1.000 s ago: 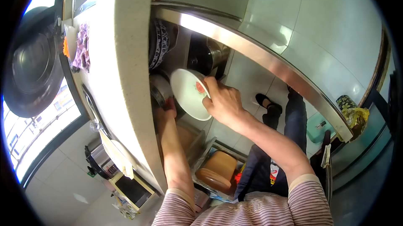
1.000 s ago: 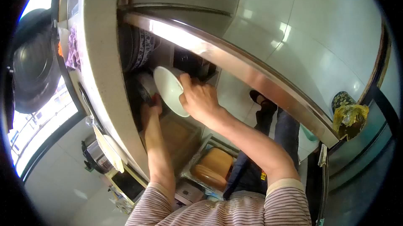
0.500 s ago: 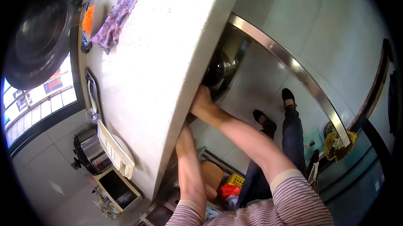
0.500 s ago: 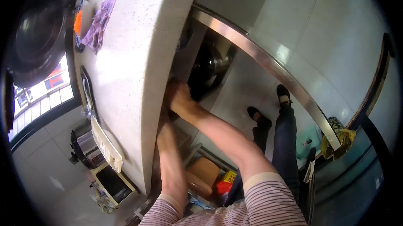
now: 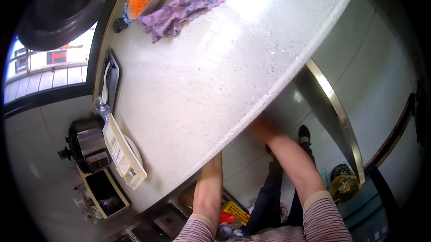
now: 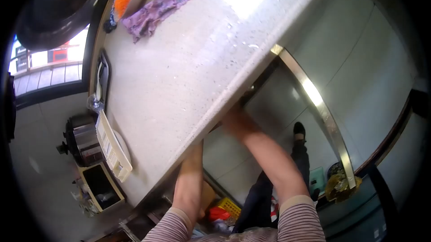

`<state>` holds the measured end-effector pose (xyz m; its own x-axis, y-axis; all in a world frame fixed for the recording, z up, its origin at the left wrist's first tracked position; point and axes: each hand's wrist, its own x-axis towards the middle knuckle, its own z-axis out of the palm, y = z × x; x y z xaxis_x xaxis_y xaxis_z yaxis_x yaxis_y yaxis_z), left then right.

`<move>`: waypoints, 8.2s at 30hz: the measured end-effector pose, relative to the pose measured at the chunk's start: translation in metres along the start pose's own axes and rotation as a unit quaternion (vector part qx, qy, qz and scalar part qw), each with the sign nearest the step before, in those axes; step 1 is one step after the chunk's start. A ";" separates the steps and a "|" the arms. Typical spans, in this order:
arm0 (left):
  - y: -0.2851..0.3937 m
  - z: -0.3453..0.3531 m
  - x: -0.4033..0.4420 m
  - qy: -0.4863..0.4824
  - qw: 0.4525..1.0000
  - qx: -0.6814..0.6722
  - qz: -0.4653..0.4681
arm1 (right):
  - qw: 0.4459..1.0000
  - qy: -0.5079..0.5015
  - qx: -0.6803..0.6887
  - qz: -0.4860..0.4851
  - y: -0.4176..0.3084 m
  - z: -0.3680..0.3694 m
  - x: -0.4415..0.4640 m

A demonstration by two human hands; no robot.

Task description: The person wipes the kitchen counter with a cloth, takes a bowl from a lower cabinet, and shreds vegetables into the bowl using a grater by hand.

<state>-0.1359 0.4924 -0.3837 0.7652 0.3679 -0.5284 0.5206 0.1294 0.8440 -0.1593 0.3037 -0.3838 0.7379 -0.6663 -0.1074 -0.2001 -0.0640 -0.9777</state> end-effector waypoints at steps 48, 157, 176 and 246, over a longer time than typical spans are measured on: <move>0.012 -0.017 -0.269 -0.292 0.937 0.008 -0.191 | 0.988 -0.033 -0.084 0.129 -0.109 -0.261 -0.170; 0.232 -0.027 -0.135 -0.219 0.971 -0.087 -0.043 | 0.908 -0.212 -0.113 -0.344 -0.275 0.018 0.003; 0.266 -0.204 -0.027 0.224 0.889 0.370 0.151 | 0.897 -0.253 -0.134 -0.336 -0.302 0.013 -0.002; 0.288 0.057 -0.157 -0.047 0.704 0.387 0.594 | 0.994 0.048 0.022 -0.097 -0.288 -0.118 0.004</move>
<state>-0.0849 0.4197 -0.0627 0.8371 -0.2742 0.4734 -0.4854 -0.7715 0.4113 -0.1745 0.2318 -0.0814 0.6952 -0.7119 0.0995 -0.0300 -0.1670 -0.9855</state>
